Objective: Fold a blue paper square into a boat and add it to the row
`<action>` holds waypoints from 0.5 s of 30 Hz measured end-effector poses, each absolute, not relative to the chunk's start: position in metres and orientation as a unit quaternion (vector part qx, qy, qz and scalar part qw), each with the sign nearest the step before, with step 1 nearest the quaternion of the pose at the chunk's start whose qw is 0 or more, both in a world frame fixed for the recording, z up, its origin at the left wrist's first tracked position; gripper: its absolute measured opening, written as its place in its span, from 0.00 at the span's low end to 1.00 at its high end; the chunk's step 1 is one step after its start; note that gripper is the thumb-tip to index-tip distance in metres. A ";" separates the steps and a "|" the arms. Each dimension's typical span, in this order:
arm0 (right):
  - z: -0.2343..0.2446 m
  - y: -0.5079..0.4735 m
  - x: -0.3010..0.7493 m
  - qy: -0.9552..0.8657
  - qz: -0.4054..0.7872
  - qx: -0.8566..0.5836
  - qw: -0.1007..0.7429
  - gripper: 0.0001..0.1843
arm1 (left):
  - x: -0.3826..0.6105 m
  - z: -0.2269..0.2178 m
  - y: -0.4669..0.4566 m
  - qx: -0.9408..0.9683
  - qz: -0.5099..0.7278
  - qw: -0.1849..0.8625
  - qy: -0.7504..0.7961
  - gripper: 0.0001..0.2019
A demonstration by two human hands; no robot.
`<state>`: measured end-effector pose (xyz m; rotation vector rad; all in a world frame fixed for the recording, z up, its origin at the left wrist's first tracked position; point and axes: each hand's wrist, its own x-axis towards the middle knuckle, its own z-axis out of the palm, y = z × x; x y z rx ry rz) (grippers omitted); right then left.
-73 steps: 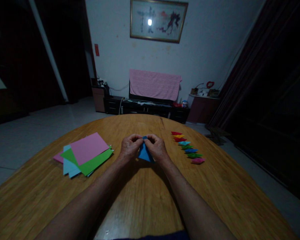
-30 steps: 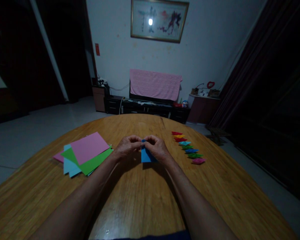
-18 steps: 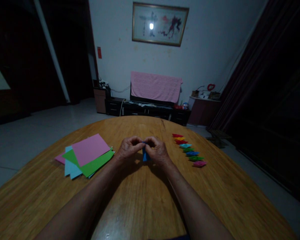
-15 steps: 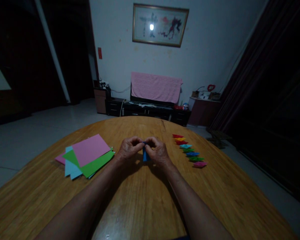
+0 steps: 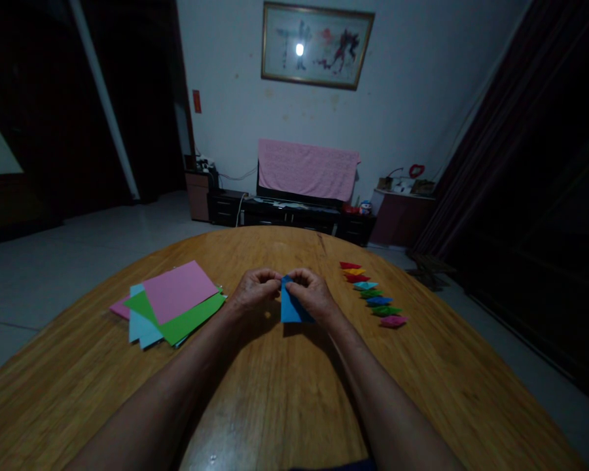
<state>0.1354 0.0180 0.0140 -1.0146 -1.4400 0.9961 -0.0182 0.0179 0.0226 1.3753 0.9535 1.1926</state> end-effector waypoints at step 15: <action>0.022 0.012 0.134 -0.594 0.396 -0.468 0.521 0.08 | -0.014 0.029 0.010 0.537 0.486 0.565 0.395 0.05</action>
